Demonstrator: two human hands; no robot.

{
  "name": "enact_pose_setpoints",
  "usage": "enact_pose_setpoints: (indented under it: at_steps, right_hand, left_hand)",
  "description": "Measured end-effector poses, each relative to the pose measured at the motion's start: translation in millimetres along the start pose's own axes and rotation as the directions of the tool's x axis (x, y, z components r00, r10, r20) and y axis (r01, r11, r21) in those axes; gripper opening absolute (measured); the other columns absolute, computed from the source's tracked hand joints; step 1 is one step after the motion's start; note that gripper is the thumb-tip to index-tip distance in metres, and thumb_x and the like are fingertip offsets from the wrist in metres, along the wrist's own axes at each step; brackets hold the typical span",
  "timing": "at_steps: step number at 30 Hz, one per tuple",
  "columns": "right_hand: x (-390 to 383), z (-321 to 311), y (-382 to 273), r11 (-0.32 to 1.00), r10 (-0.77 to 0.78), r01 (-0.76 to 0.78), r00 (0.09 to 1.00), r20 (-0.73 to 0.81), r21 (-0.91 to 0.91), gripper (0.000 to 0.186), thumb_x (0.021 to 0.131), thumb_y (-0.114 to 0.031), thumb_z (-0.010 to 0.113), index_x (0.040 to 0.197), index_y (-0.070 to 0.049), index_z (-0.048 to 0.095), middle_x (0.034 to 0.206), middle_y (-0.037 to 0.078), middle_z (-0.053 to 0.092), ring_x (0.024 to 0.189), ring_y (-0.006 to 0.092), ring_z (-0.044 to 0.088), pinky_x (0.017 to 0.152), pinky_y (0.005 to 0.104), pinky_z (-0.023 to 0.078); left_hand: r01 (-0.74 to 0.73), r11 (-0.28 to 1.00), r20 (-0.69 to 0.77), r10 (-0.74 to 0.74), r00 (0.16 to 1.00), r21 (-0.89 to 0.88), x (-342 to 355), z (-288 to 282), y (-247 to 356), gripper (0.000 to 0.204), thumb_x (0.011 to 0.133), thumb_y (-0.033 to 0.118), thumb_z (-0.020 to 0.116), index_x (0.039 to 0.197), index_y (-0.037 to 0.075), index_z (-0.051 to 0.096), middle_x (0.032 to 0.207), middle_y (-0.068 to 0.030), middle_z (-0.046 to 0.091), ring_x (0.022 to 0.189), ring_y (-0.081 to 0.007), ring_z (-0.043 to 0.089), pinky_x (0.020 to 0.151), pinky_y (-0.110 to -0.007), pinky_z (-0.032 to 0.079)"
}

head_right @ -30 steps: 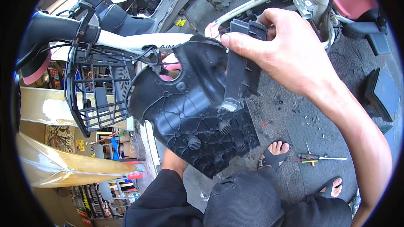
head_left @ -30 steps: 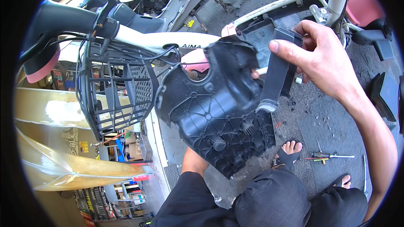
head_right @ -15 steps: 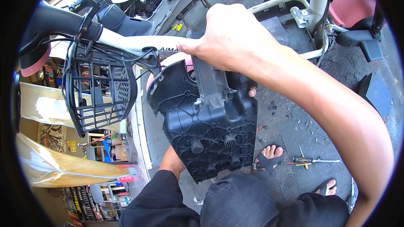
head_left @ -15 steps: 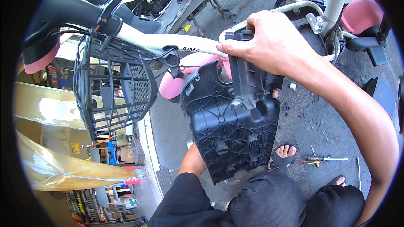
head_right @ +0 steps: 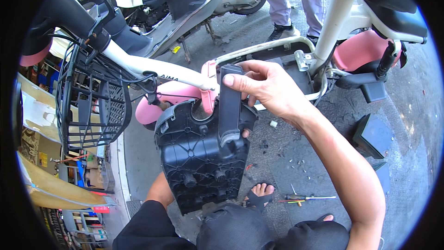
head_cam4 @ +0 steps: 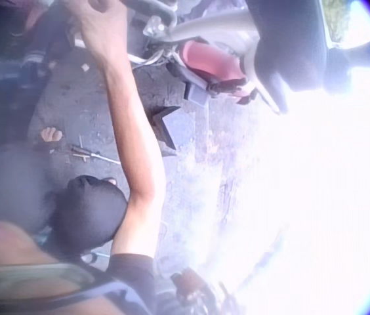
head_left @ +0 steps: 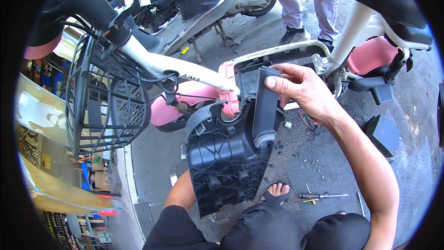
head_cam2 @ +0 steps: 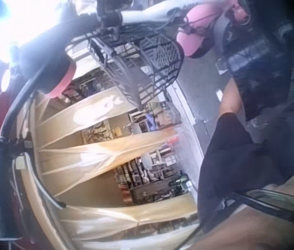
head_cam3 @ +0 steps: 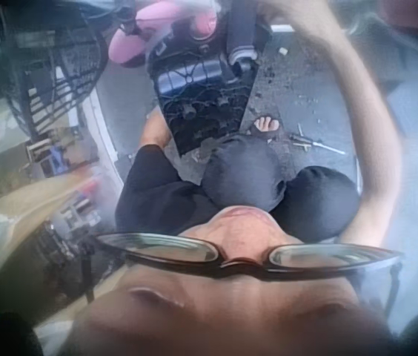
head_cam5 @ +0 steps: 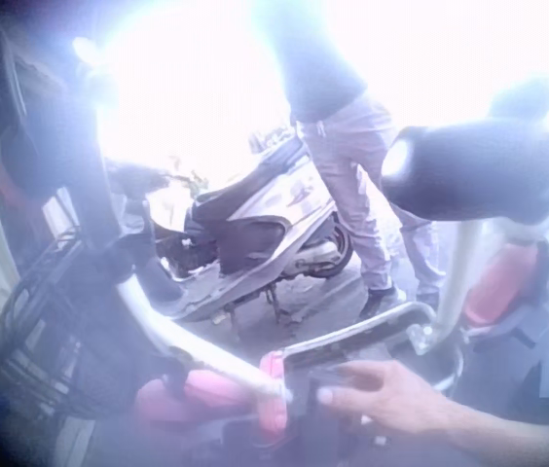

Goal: The person uses a cordless impact driver and screwdriver to remove screws from a scooter battery compartment, disconnects wires, removes the battery, and then reassembles the compartment cover. The task includes handling tools, wires, and plastic parts.

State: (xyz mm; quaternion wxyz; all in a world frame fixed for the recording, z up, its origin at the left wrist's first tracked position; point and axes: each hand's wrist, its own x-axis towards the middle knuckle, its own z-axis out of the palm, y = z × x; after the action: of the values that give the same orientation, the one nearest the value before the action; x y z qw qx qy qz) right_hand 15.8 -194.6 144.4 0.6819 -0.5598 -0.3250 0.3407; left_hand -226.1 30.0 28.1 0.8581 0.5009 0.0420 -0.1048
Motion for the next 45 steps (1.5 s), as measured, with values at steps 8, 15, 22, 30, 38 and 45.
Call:
enact_pose_setpoints:
  at_steps: [8, 15, 22, 30, 38, 45]
  right_hand:
    - [7.0, -4.4, 8.5, 0.984, 0.087, -0.098, 0.993, -0.077, -0.148, 0.061, 0.100, -0.051, 0.085, 0.121, 0.006, 0.077, 0.090, 0.003, 0.074, 0.071, 0.0069, 0.066, 0.061, 0.0227, 0.054]
    - [35.5, 17.7, 5.0, 0.723, -0.058, -0.082, 0.982, -0.179, -0.686, 0.081, 0.090, -0.072, 0.082, 0.087, 0.008, 0.080, 0.076, 0.018, 0.076, 0.068, 0.0239, 0.075, 0.071, 0.0388, 0.060]
    - [56.3, 21.7, 24.6, 0.681, -0.028, -0.166, 0.967, -0.252, -0.713, 0.087, 0.086, -0.075, 0.083, 0.074, 0.011, 0.077, 0.073, 0.026, 0.074, 0.071, 0.0352, 0.078, 0.074, 0.0443, 0.063]
    - [60.6, 10.7, 32.5, 0.598, -0.030, -0.184, 0.967, -0.252, -0.780, 0.089, 0.083, -0.078, 0.084, 0.084, 0.010, 0.080, 0.077, 0.024, 0.077, 0.074, 0.0324, 0.079, 0.074, 0.0421, 0.064]
    - [58.9, 7.2, 28.3, 0.632, -0.021, -0.187, 0.966, -0.258, -0.752, 0.085, 0.082, -0.075, 0.087, 0.089, 0.010, 0.081, 0.082, 0.021, 0.079, 0.078, 0.0306, 0.080, 0.076, 0.0420, 0.064]
    - [56.8, 4.5, 21.6, 0.626, 0.017, -0.270, 0.943, -0.333, -0.732, 0.080, 0.085, -0.072, 0.086, 0.083, 0.008, 0.079, 0.068, 0.016, 0.073, 0.054, 0.0225, 0.072, 0.058, 0.0355, 0.060]
  left_hand:
    - [-0.004, 1.000, -0.001, 0.004, 1.000, 0.000, 6.1, -1.0, -5.6, 0.083, 0.085, 0.027, 0.092, 0.155, -0.005, 0.059, 0.144, -0.0111, 0.068, 0.130, -0.0202, 0.066, 0.109, -0.036, 0.054]
    - [0.003, 1.000, -0.010, -0.003, 1.000, 0.015, 2.5, 2.1, 1.5, 0.080, 0.088, 0.028, 0.090, 0.154, -0.004, 0.060, 0.143, -0.0101, 0.069, 0.129, -0.0194, 0.067, 0.108, -0.035, 0.054]
    - [0.019, 0.999, -0.025, -0.018, 1.000, 0.034, -11.9, 4.7, 5.9, 0.077, 0.090, 0.028, 0.088, 0.154, -0.004, 0.060, 0.141, -0.0092, 0.069, 0.128, -0.0187, 0.067, 0.107, -0.035, 0.055]
    - [0.013, 0.999, -0.026, -0.012, 1.000, 0.038, -13.4, 5.5, 4.6, 0.074, 0.093, 0.029, 0.086, 0.154, -0.003, 0.060, 0.139, -0.0082, 0.070, 0.126, -0.0178, 0.067, 0.106, -0.034, 0.055]
    - [0.018, 0.999, -0.034, -0.017, 0.999, 0.050, -16.0, 5.6, 4.1, 0.071, 0.096, 0.030, 0.083, 0.154, -0.003, 0.060, 0.138, -0.0071, 0.070, 0.125, -0.0169, 0.067, 0.105, -0.033, 0.055]
    - [0.030, 0.998, -0.030, -0.028, 0.999, 0.064, -15.6, 7.5, 6.1, 0.068, 0.099, 0.030, 0.081, 0.154, -0.003, 0.061, 0.136, -0.0062, 0.071, 0.124, -0.0162, 0.067, 0.104, -0.032, 0.056]
